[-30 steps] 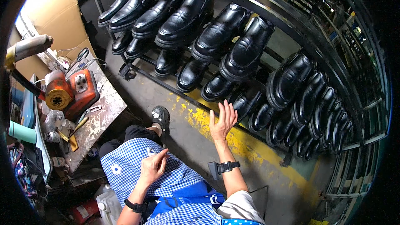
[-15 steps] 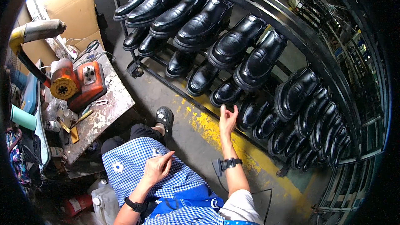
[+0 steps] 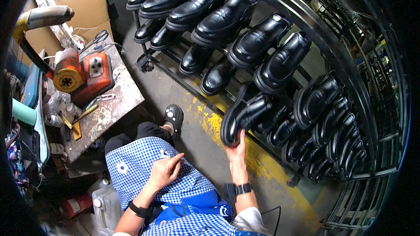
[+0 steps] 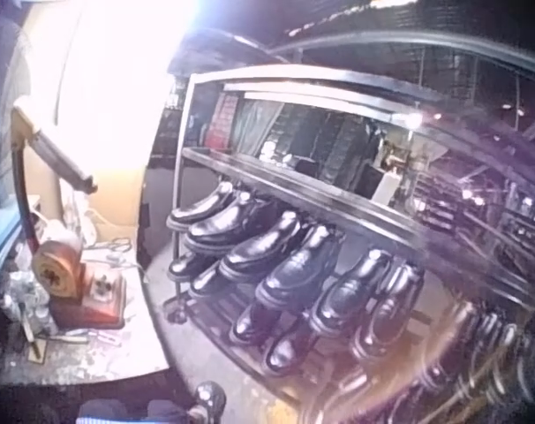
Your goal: Cleaning and inspecting black shoes in a manufacturing facility.
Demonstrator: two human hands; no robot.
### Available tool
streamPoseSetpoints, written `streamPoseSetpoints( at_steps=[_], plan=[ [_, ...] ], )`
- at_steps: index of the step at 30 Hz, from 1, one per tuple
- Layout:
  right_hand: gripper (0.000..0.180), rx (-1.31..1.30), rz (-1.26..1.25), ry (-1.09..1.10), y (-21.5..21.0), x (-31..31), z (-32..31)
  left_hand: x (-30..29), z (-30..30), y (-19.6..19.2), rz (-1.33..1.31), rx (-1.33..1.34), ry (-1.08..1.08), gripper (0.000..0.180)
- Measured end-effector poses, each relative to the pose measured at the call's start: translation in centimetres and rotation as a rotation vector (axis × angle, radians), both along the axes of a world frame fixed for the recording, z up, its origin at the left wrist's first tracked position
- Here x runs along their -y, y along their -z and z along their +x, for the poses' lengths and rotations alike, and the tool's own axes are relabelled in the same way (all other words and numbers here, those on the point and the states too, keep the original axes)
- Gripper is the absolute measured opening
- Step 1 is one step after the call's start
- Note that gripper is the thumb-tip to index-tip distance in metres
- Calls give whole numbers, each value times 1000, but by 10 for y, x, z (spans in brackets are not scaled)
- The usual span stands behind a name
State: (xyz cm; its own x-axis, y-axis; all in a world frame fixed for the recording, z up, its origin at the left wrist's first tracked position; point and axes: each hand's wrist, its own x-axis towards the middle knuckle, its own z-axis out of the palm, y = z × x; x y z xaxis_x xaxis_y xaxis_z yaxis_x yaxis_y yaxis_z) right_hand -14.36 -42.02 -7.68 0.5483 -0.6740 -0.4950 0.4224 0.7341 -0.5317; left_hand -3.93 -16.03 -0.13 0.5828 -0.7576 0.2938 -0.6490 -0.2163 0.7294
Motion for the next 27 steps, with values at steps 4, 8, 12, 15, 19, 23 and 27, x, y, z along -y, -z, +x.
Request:
streamPoseSetpoints(
  at_steps=[4, 8, 12, 15, 19, 23, 27],
  plan=[
    [41, 5, 205, -125, -22, -58, -55, 2, 0, -2, -9, -49, 13, 29],
    [52, 108, 237, -402, -3, -73, -86, 3, 2, -6, -32, -287, -25, 25],
    [61, 38, 112, -483, -10, -84, -78, 2, 4, -12, -191, -708, -95, 25],
    [63, 5, -31, -566, -32, -88, -62, -2, 12, -19, -287, -938, -176, 29],
    [61, -61, -203, -674, -52, -85, -47, -9, 31, -37, -520, -1128, -308, 38],
    [56, -76, -479, -640, -67, -87, -28, -25, 56, -39, -602, -1240, -339, 62],
    [71, -196, -673, -881, -97, -70, -22, -41, 79, -53, -765, -1501, -47, 65]
  ],
)
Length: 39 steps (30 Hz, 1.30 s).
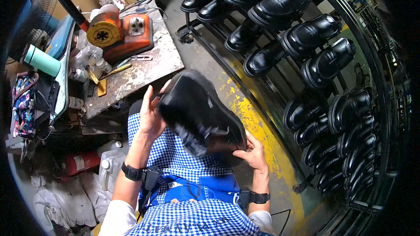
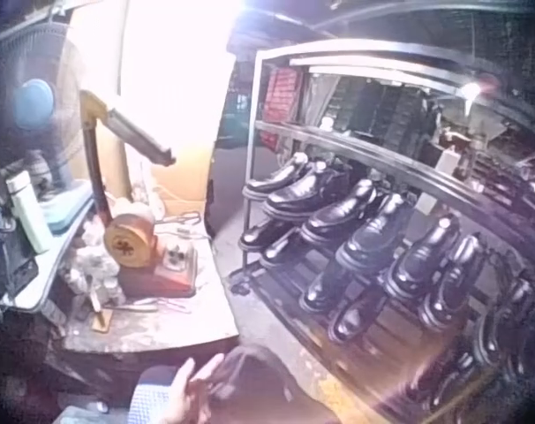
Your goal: Cleaning and inspecting black shoes in a manufacturing facility.
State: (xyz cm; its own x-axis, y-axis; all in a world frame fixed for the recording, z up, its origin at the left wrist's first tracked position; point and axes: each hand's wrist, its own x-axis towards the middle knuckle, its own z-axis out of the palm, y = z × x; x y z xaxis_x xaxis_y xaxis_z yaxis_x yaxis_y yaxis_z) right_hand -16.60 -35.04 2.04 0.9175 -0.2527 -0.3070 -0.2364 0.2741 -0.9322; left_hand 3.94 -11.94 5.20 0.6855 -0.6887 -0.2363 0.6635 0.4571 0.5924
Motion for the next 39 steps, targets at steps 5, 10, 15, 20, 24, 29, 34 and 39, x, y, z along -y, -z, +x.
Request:
streamPoseSetpoints(
  at_steps=[5, 10, 15, 20, 24, 29, 34, 39],
  plan=[
    [78, -5, -595, -37, -19, 6, 5, -1, -12, -5, -87, 13, -125, 54],
    [76, 37, -595, -28, -26, 0, 8, -8, -20, 3, -15, 159, -147, 62],
    [60, 90, 256, 139, 5, -13, 4, 12, -37, 5, 167, 119, -265, 45],
    [55, 15, 544, 376, 13, -24, 11, 18, -58, 19, 431, 346, 30, 22],
    [55, 44, 539, 346, 11, -21, 13, 26, -69, 6, 722, 785, 103, 19],
    [57, 30, 433, 285, -1, -20, 13, 29, -74, 3, 788, 1130, -24, 19],
    [56, 75, 276, 263, -8, -21, 18, 27, -75, -10, 924, 1249, 126, 19],
    [56, 153, 223, 208, -14, -23, 23, 25, -71, -6, 978, 1179, 191, 17]
  ],
)
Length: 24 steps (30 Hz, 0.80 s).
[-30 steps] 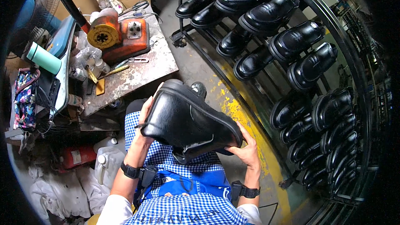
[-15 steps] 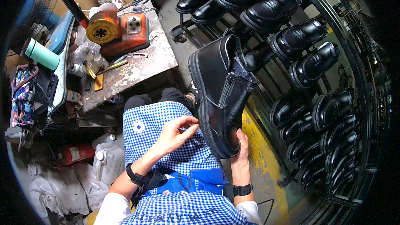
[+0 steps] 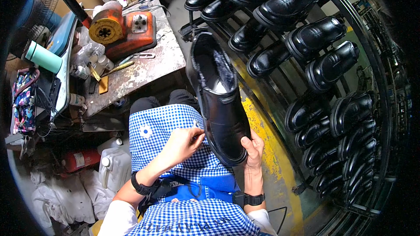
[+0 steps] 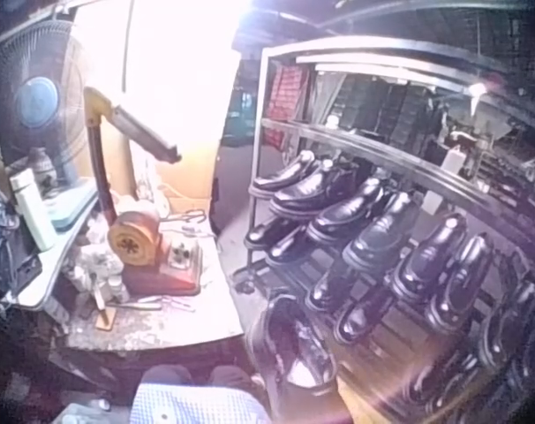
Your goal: Cleaning and inspecting black shoes in a manufacturing facility.
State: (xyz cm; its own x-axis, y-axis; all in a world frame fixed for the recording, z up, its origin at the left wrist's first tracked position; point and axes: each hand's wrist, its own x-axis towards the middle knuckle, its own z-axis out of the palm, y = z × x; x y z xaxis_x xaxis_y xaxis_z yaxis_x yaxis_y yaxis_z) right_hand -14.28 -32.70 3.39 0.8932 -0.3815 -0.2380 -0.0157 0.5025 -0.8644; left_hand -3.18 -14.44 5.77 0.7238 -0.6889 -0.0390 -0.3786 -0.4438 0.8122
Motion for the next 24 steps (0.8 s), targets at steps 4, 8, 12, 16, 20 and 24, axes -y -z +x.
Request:
streamPoseSetpoints(
  at_steps=[4, 8, 12, 16, 20, 24],
  plan=[
    [56, 34, -60, -17, -4, -2, 5, -6, 7, 8, -6, -138, 5, 15],
    [53, 12, -200, 0, -4, -7, 8, -10, 10, 6, 65, -35, 16, 15],
    [54, -11, -56, -66, 0, 0, 0, -10, 11, 5, -81, -199, -10, 11],
    [43, -91, 46, 144, 20, 4, -22, -9, 21, 1, -757, -1105, -104, 12],
    [38, -154, 129, 340, 41, 15, -45, -6, 29, 8, -752, -1039, -172, 16],
    [39, -164, 51, 423, 28, 12, -46, 11, 13, 13, -520, -831, -102, 8]
  ],
)
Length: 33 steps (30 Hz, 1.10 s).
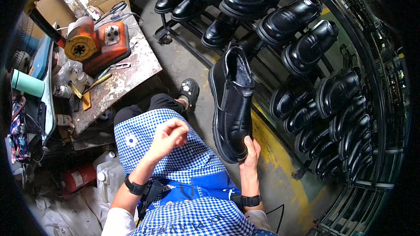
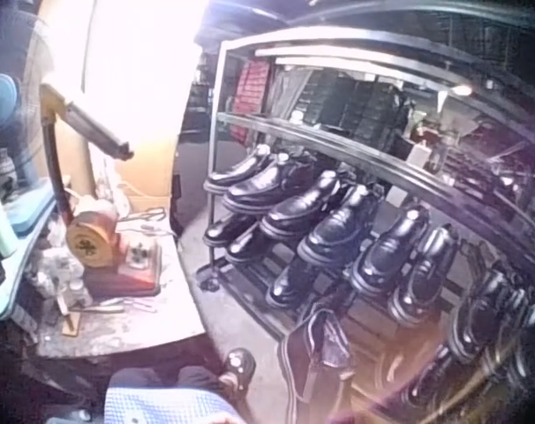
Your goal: Cleaning and inspecting black shoes in a manufacturing facility.
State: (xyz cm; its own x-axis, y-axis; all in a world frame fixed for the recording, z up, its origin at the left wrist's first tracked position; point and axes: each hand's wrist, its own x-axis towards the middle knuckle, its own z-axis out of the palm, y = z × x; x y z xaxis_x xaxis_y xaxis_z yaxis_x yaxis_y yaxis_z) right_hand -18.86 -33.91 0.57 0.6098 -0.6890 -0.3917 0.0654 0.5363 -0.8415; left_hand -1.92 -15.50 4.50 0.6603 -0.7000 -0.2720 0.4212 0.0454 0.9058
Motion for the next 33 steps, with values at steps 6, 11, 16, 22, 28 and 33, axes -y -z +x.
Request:
streamPoseSetpoints(
  at_steps=[6, 11, 16, 22, 28, 33],
  plan=[
    [43, 37, -210, -117, -19, -14, 19, 29, -6, -13, 156, 946, -79, 23],
    [49, 73, -298, -147, -27, -27, 40, 36, 1, -25, 276, 1224, -182, 26],
    [50, 20, -291, -122, -31, -31, 45, 38, 8, -21, 317, 1237, -114, 25],
    [43, 38, -371, -130, -19, -48, 51, 19, -2, -17, 358, 1219, -230, 24],
    [35, 5, -374, -88, -29, -47, 43, 32, -1, -16, 451, 1196, -195, 10],
    [31, -41, -344, -111, -19, -53, 37, 24, 2, -28, 425, 941, -40, 15]
  ],
)
